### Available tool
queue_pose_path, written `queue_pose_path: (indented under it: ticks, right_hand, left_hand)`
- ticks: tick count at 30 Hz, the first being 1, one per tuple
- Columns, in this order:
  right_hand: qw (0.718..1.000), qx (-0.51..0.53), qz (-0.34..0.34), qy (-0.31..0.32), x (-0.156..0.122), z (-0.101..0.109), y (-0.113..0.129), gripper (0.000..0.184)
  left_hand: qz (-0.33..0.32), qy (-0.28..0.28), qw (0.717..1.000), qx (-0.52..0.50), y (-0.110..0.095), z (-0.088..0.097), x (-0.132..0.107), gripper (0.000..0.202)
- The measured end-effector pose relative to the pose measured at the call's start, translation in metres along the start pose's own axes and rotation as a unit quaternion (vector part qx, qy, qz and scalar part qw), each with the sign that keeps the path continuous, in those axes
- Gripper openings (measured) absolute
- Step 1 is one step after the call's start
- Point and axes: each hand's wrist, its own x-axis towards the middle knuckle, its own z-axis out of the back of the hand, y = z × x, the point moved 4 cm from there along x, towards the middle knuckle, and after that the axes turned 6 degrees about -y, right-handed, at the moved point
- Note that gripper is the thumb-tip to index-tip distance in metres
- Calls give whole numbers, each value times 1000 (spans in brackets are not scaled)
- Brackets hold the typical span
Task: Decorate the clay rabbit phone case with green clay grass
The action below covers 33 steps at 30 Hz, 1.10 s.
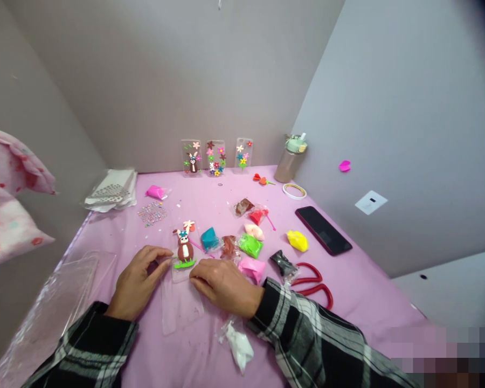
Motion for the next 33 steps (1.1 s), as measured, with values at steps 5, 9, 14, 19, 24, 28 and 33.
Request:
queue_pose_path:
  ticks: [5,9,14,19,24,28,33]
  right_hand:
    - [1000,-2,3,-4,0,0,0,15]
    - [1000,3,2,-8,0,0,1,15]
    - [1000,-4,7,-9,0,0,0,15]
    - [1000,-6,9,-7,0,-1,1,15]
    - [1000,-6,9,-4,0,0,1,16]
    - [1000,-8,6,-3,0,1,0,16]
    - [1000,-8,5,-6,0,1,1,16]
  left_hand:
    - [-3,5,1000,3,4,-1,0,26]
    - [-3,5,1000,8,6,-3,1,24]
    - [-8,8,1000,10,6,-5,2,21]
    - [-16,-2,1000,7,5,-4,2,20]
    - [-44,-14,999,-11,-5,1,2,23]
    - [-68,-6,998,-17,-14,4,2,21]
    - [-77,-4,997,-17,-16,6,2,20]
